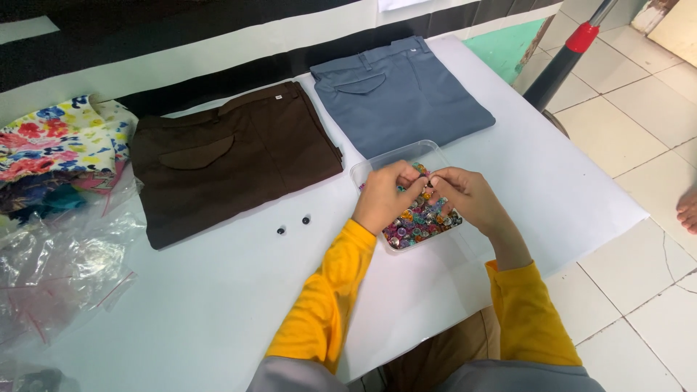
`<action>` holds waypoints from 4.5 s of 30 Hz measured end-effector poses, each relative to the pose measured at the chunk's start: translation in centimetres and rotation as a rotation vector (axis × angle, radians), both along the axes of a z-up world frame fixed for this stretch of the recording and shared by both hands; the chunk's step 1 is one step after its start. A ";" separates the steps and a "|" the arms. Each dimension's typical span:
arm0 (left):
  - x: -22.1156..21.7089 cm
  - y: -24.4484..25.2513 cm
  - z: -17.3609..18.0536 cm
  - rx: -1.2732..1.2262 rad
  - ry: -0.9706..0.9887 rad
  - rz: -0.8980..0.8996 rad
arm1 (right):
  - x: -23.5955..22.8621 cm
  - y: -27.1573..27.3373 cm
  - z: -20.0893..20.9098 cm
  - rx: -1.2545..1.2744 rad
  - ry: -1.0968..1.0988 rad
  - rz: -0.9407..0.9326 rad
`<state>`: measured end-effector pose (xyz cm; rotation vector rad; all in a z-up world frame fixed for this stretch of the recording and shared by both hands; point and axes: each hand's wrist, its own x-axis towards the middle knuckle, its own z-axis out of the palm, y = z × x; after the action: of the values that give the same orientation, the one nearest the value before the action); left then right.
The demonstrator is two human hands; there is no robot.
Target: Sorting and bagging various colored buttons on a white table in a sewing environment.
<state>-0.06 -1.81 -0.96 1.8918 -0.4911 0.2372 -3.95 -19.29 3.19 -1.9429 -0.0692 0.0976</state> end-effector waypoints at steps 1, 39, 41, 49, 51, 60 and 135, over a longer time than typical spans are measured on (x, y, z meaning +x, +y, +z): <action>0.3 0.6 -0.1 0.000 -0.002 0.000 | -0.3 0.2 0.4 0.000 -0.002 0.000; -12.1 32.2 -6.1 0.369 0.146 0.407 | -0.7 26.5 -10.5 -0.539 -0.525 0.354; -11.9 32.3 -6.5 0.423 0.116 0.396 | -0.9 27.2 -10.6 -0.553 -0.535 0.366; -11.6 32.1 -7.6 0.503 0.054 0.411 | -0.9 28.5 -11.3 -0.558 -0.608 0.378; -11.5 32.1 -8.1 0.517 0.031 0.422 | -0.9 28.5 -11.5 -0.532 -0.650 0.362; -11.4 31.8 -8.3 0.539 0.016 0.476 | -0.9 28.3 -9.5 -0.538 -0.504 0.421; -0.9 0.6 0.6 1.029 0.349 -0.292 | -1.7 6.0 5.3 -0.811 0.332 0.472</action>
<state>-1.00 -1.17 -0.32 2.7218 -0.7105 -0.6571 -5.63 -13.34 8.53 -2.6459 -0.3040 0.8725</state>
